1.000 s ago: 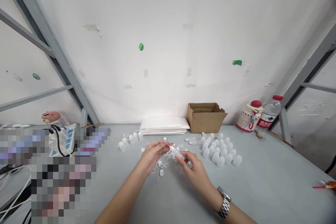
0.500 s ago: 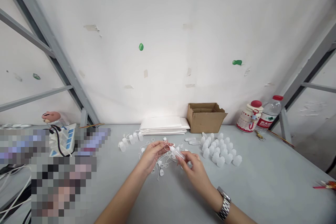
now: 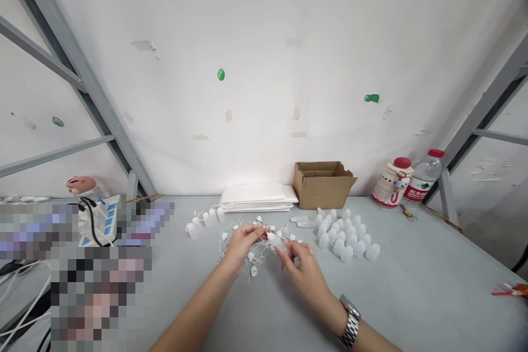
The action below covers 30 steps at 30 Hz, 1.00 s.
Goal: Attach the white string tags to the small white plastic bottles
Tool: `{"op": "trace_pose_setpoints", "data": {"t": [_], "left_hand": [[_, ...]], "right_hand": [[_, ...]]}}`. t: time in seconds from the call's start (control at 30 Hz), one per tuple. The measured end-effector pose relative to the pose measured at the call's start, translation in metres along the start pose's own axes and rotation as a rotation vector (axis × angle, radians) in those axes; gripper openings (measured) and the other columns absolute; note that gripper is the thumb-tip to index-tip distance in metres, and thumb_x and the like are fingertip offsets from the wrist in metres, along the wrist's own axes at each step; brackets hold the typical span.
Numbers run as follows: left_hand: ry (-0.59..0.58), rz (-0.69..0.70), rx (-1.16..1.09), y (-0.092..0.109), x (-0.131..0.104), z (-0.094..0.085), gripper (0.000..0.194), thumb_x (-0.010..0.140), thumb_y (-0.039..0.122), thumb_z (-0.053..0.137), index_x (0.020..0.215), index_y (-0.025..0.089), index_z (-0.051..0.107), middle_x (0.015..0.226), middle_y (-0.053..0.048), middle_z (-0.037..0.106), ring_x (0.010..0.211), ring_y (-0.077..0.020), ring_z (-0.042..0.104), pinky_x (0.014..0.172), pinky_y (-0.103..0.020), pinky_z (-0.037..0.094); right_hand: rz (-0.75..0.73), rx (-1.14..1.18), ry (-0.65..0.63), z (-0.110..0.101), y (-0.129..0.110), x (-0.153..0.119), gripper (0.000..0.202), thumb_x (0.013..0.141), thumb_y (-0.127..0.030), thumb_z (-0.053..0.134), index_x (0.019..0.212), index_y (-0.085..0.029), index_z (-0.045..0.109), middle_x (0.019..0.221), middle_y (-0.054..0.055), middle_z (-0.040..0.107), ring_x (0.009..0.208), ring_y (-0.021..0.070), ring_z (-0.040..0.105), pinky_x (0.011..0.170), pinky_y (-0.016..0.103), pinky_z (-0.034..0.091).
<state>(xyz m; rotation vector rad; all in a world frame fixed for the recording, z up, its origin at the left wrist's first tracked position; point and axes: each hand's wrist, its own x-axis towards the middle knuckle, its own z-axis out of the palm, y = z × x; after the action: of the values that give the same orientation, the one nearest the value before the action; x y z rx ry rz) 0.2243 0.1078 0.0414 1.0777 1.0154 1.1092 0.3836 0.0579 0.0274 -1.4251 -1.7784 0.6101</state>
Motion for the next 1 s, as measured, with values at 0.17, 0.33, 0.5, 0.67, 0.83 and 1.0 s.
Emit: {"op": "trace_pose_setpoints", "data": {"t": [0.17,0.33,0.5,0.67,0.83,1.0], "left_hand": [[-0.048,-0.007,-0.016,-0.003,0.001,0.000,0.028,0.063,0.039,0.069,0.073,0.013,0.070,0.079,-0.009,0.071,0.077,-0.0199,0.062,0.080,-0.032,0.044],[-0.051,-0.005,-0.056,-0.003,-0.001,0.002,0.031,0.067,0.042,0.067,0.078,0.013,0.070,0.088,-0.010,0.070,0.084,-0.0209,0.062,0.084,-0.033,0.042],[0.001,-0.029,-0.199,0.002,-0.003,0.006,0.033,0.068,0.043,0.065,0.080,0.013,0.069,0.091,-0.011,0.070,0.083,-0.0205,0.063,0.086,-0.033,0.043],[0.025,0.004,-0.186,0.004,-0.003,0.006,0.029,0.059,0.037,0.073,0.073,0.013,0.068,0.083,-0.010,0.071,0.081,-0.0211,0.064,0.086,-0.034,0.043],[0.057,0.004,-0.172,-0.002,-0.002,0.006,0.029,0.058,0.037,0.074,0.075,0.013,0.067,0.086,-0.010,0.071,0.085,-0.0216,0.063,0.088,-0.035,0.042],[0.061,-0.021,-0.162,-0.006,-0.001,0.005,0.028,0.059,0.036,0.074,0.075,0.014,0.067,0.088,-0.010,0.071,0.086,-0.0207,0.063,0.088,-0.034,0.042]], "right_hand": [[-0.003,-0.007,0.018,0.003,0.002,-0.003,0.030,0.087,-0.042,0.042,0.073,-0.021,0.057,0.063,0.001,0.058,0.072,0.0190,0.050,0.067,0.028,0.040],[-0.045,-0.009,0.037,0.004,0.004,-0.002,0.026,0.087,-0.040,0.042,0.078,-0.021,0.058,0.065,0.001,0.060,0.071,0.0188,0.050,0.067,0.029,0.041],[-0.113,-0.058,0.087,0.004,0.007,0.000,0.022,0.088,-0.036,0.043,0.084,-0.021,0.058,0.069,0.001,0.061,0.072,0.0182,0.051,0.067,0.029,0.041],[-0.460,-0.327,0.274,0.004,0.012,0.005,0.019,0.090,-0.025,0.041,0.095,-0.016,0.056,0.070,0.003,0.063,0.063,0.0155,0.052,0.075,0.035,0.036],[-0.620,-0.609,0.395,0.004,0.016,0.009,0.020,0.089,-0.015,0.038,0.095,-0.013,0.057,0.069,0.005,0.061,0.067,0.0164,0.053,0.081,0.038,0.033],[-0.602,-0.669,0.382,0.006,0.021,0.009,0.023,0.089,-0.011,0.036,0.098,-0.013,0.057,0.074,0.005,0.061,0.070,0.0161,0.053,0.084,0.039,0.032]]}}
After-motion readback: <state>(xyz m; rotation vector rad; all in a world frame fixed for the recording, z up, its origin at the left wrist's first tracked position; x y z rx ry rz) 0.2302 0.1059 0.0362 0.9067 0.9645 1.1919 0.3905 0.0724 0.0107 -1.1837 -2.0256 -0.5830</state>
